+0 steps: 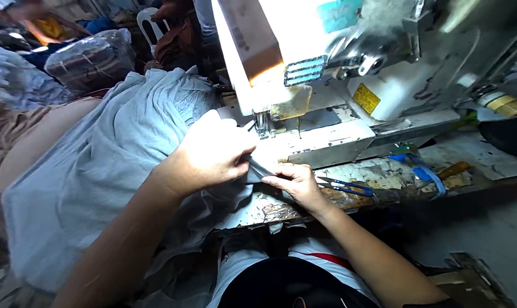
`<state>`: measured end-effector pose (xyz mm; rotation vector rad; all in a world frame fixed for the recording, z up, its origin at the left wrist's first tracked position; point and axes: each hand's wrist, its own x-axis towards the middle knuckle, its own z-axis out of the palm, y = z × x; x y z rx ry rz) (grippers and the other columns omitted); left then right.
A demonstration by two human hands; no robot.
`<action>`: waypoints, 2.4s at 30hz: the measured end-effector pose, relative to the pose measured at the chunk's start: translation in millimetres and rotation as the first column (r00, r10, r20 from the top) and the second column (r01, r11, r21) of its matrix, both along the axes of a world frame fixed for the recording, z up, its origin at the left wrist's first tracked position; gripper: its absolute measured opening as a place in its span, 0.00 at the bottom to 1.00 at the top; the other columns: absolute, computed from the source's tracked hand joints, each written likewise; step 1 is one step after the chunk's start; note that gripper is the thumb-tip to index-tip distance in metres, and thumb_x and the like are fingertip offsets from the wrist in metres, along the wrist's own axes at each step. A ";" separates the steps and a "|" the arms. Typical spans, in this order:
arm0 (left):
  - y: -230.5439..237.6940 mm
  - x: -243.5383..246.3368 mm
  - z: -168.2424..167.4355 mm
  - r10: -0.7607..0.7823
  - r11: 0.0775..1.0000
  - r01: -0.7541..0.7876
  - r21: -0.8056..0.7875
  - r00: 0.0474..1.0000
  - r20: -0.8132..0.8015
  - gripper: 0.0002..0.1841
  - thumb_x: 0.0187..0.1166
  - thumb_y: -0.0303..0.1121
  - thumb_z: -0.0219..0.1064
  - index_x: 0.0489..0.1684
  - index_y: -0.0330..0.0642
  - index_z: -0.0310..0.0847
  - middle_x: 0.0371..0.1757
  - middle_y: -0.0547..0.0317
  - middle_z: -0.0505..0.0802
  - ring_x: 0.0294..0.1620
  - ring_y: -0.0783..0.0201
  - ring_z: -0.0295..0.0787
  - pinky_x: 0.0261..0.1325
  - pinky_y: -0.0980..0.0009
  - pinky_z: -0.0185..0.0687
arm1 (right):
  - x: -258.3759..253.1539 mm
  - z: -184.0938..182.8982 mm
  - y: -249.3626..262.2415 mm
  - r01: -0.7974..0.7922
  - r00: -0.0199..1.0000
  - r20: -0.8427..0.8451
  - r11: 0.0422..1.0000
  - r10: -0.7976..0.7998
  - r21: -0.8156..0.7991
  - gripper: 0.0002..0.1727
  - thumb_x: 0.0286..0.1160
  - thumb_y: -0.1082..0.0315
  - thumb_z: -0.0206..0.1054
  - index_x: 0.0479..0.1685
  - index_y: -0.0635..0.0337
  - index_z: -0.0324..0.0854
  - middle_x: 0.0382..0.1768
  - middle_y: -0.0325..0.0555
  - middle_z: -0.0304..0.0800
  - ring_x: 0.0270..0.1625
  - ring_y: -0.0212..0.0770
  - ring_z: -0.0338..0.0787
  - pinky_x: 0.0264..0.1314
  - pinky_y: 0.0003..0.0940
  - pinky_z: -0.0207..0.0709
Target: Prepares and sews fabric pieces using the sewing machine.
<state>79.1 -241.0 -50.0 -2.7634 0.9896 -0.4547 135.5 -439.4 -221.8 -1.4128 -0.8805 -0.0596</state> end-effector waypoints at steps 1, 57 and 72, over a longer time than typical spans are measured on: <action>-2.2 0.8 -1.0 0.009 1.000 -0.009 -0.003 1.000 -0.009 0.11 0.69 0.41 0.67 0.22 0.46 0.81 0.20 0.57 0.80 0.28 0.52 0.79 0.37 0.54 0.63 | 0.5 -1.7 -2.1 0.012 1.000 0.014 1.000 -0.012 -0.011 0.07 0.72 0.67 0.75 0.33 0.63 0.93 0.33 0.36 0.94 0.32 0.19 0.89 0.40 0.17 0.85; -15.1 -6.4 2.7 0.109 0.991 -0.103 0.088 0.992 -0.064 0.09 0.72 0.39 0.71 0.28 0.46 0.90 0.25 0.58 0.87 0.33 0.55 0.84 0.41 0.53 0.65 | -1.3 -7.3 3.2 0.072 0.997 0.028 0.997 -0.072 0.003 0.08 0.71 0.66 0.73 0.34 0.62 0.92 0.31 0.32 0.93 0.28 0.15 0.86 0.34 0.12 0.81; -20.0 -9.9 4.0 0.121 0.989 -0.112 0.102 0.989 -0.087 0.09 0.73 0.39 0.70 0.32 0.45 0.91 0.27 0.56 0.88 0.36 0.54 0.84 0.43 0.53 0.66 | -1.5 -7.7 2.5 0.061 0.998 0.012 0.998 -0.061 0.015 0.07 0.70 0.67 0.73 0.35 0.63 0.92 0.33 0.32 0.93 0.28 0.15 0.86 0.34 0.12 0.82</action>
